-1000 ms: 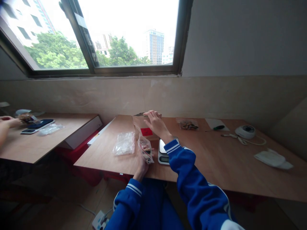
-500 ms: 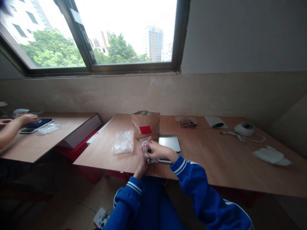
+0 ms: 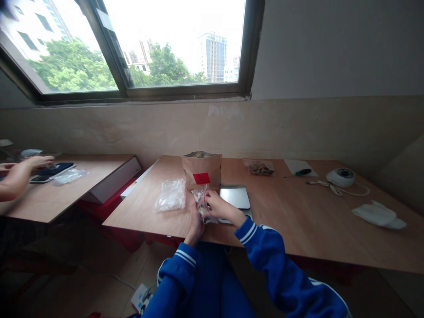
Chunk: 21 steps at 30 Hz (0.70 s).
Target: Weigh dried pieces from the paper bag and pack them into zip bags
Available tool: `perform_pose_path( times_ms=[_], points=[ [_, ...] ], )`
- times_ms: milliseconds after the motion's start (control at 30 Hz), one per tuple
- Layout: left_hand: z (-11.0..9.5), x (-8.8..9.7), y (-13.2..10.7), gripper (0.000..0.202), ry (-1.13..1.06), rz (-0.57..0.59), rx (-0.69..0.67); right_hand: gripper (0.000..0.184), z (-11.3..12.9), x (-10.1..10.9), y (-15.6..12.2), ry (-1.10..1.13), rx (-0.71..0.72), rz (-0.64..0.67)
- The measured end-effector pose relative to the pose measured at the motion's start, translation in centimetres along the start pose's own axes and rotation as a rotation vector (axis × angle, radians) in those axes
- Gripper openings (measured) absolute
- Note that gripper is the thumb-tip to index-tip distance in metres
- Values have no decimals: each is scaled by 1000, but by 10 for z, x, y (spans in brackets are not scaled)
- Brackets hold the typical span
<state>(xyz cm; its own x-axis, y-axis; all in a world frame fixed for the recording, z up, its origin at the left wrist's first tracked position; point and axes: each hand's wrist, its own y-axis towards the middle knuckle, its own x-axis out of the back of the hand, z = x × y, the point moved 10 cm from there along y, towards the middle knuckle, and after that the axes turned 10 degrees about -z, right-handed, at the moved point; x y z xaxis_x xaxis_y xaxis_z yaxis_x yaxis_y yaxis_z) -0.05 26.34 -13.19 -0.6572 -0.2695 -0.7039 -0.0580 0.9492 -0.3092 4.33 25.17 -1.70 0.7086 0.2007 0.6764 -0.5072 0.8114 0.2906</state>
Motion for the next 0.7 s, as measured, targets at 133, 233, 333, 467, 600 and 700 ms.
perform_pose_path(
  times_ms=[133,233,333,467,600,700],
  points=[
    [2,3,2,54,-20,-13,6,31,8,14,-3,-25,-7,-40],
    [4,7,5,50,-41,-21,11,30,6,27,-6,21,-78,-86],
    [4,9,8,45,-71,-13,18,38,-6,37,-10,170,-178,-186],
    [0,9,8,42,-115,-18,3,44,-25,35,-14,416,-271,-272],
    [2,10,8,45,-99,-30,34,45,-35,33,-18,480,-336,-321],
    [-1,14,8,44,-79,-55,10,45,-39,33,-22,601,-390,-313]
  ],
)
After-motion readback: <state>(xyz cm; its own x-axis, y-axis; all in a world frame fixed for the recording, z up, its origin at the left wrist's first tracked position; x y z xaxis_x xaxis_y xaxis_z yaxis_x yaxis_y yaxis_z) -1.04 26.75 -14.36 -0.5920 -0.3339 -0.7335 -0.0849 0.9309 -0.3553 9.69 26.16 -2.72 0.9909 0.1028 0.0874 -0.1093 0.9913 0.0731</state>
